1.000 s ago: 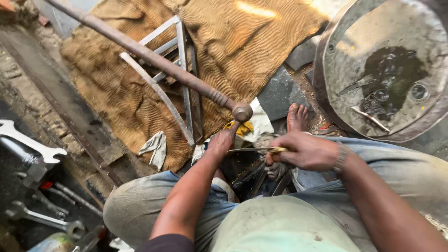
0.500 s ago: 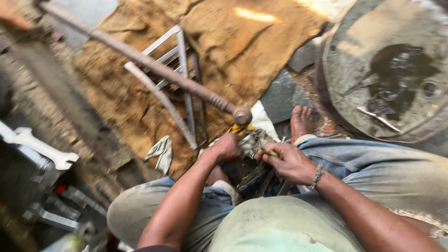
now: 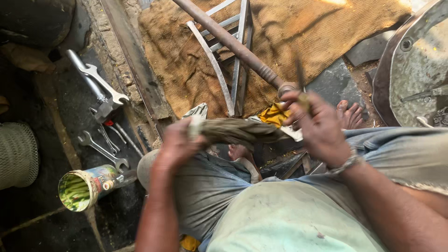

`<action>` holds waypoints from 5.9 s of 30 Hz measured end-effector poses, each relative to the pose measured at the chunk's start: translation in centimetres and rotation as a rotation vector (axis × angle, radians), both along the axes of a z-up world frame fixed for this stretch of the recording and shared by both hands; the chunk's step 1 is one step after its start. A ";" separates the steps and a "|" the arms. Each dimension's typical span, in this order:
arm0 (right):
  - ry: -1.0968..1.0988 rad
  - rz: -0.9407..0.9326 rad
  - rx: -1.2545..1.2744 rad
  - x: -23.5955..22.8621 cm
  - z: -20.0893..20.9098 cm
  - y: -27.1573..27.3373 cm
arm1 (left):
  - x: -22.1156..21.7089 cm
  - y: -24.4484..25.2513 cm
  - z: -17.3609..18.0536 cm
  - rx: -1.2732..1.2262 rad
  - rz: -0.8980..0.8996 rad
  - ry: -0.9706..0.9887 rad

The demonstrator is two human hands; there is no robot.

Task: The person cleans a metal steering linkage joint by hand using a brush and a cloth. They wipe the joint, apply fluid from a nearby metal tray, and scrub the surfaces to remove grime.

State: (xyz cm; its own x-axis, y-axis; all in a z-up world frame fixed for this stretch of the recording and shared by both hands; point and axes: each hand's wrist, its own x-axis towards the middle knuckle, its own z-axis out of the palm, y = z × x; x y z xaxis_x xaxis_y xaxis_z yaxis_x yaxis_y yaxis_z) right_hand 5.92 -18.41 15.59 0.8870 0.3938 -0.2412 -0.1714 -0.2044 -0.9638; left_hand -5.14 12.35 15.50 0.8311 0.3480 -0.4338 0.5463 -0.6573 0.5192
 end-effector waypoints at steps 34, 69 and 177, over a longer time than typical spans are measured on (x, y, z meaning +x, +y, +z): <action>0.237 0.082 0.306 3.2 -7.4 -7.8 | 4.7 -11.2 -7.6 -0.856 -0.119 -0.427; 0.195 -0.520 0.359 6.2 -15.5 -3.8 | 16.8 -7.8 -21.8 -1.667 0.417 -0.142; 0.405 -0.028 -0.243 14.1 -12.4 1.7 | 18.7 -10.1 -19.8 -1.146 0.404 -0.147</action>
